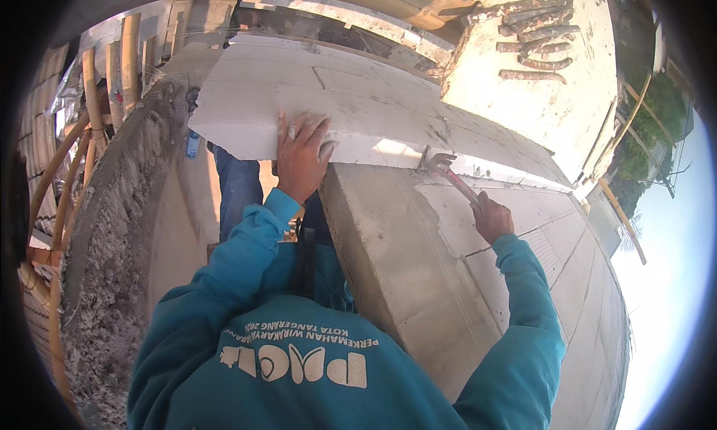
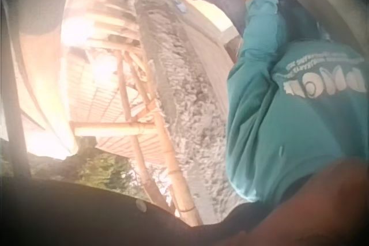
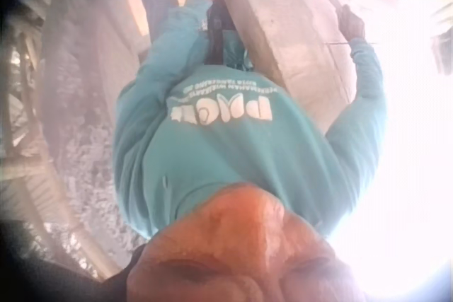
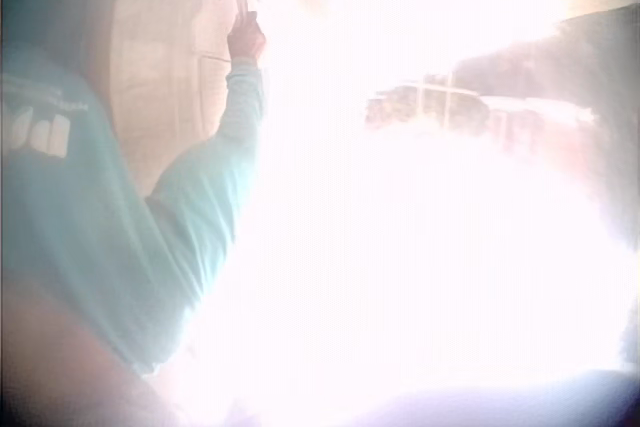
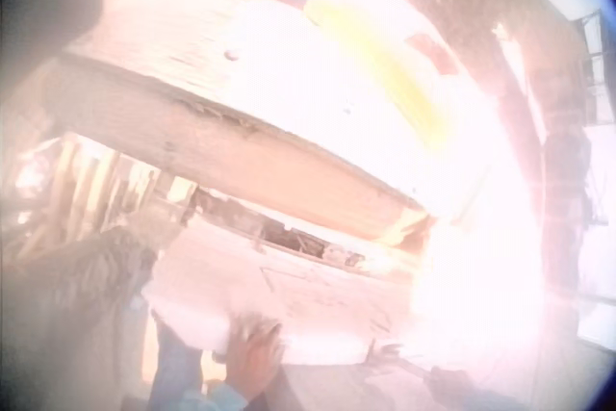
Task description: The person uses an angle grinder to cut several metal rods into smaller pieces, then hammers the cut pieces into a concrete surface. The person handles the rods and tools directly, moving between cutting and hammering actions.
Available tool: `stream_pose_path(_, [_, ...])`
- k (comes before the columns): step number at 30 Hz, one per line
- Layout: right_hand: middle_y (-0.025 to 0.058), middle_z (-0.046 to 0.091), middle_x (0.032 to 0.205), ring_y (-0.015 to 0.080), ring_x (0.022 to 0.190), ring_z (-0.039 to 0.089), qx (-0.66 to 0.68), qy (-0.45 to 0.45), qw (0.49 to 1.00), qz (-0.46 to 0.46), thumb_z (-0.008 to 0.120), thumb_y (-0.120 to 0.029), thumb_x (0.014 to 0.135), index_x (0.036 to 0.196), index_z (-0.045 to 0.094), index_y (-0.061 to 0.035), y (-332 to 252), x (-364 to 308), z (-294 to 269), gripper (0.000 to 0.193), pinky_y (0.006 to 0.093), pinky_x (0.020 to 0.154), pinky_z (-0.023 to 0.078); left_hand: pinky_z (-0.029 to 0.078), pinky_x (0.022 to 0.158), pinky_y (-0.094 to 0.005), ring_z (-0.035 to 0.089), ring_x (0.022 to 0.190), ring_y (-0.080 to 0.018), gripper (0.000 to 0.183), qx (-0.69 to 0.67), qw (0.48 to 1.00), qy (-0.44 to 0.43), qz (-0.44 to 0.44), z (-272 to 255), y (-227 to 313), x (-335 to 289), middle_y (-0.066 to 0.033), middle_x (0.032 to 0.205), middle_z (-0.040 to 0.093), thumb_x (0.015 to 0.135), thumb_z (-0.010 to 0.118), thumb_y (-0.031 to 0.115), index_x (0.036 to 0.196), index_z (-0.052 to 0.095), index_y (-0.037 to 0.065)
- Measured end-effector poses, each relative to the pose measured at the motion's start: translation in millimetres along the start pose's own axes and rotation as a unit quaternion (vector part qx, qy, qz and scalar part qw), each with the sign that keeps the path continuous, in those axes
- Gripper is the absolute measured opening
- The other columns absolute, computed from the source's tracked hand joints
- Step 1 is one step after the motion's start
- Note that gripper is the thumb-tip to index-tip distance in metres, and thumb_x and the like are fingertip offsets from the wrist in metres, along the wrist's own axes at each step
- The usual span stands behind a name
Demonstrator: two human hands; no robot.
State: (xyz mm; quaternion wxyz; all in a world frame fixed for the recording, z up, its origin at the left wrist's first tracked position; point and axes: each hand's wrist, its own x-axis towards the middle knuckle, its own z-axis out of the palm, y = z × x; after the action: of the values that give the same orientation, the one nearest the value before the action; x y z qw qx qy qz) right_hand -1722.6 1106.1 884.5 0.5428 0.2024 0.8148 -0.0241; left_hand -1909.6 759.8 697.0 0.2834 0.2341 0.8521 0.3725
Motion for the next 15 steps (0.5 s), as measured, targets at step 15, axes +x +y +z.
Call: stream_pose_path(15, [0.0248,0.066,0.083,0.045,0.076,0.066,0.065,0.067,0.995,0.046,0.06,-0.027,0.094,0.103,0.051,-0.0034,2,-14,19,0.027,0.0521,0.066,0.051,0.018,0.12,-0.0562,0.051,0.124,-0.0278,0.038,0.004,1.0,0.013,0.003,4,-5,4,-0.0051,0.12,0.063,0.085,0.071,0.024,0.118,0.066,0.006])
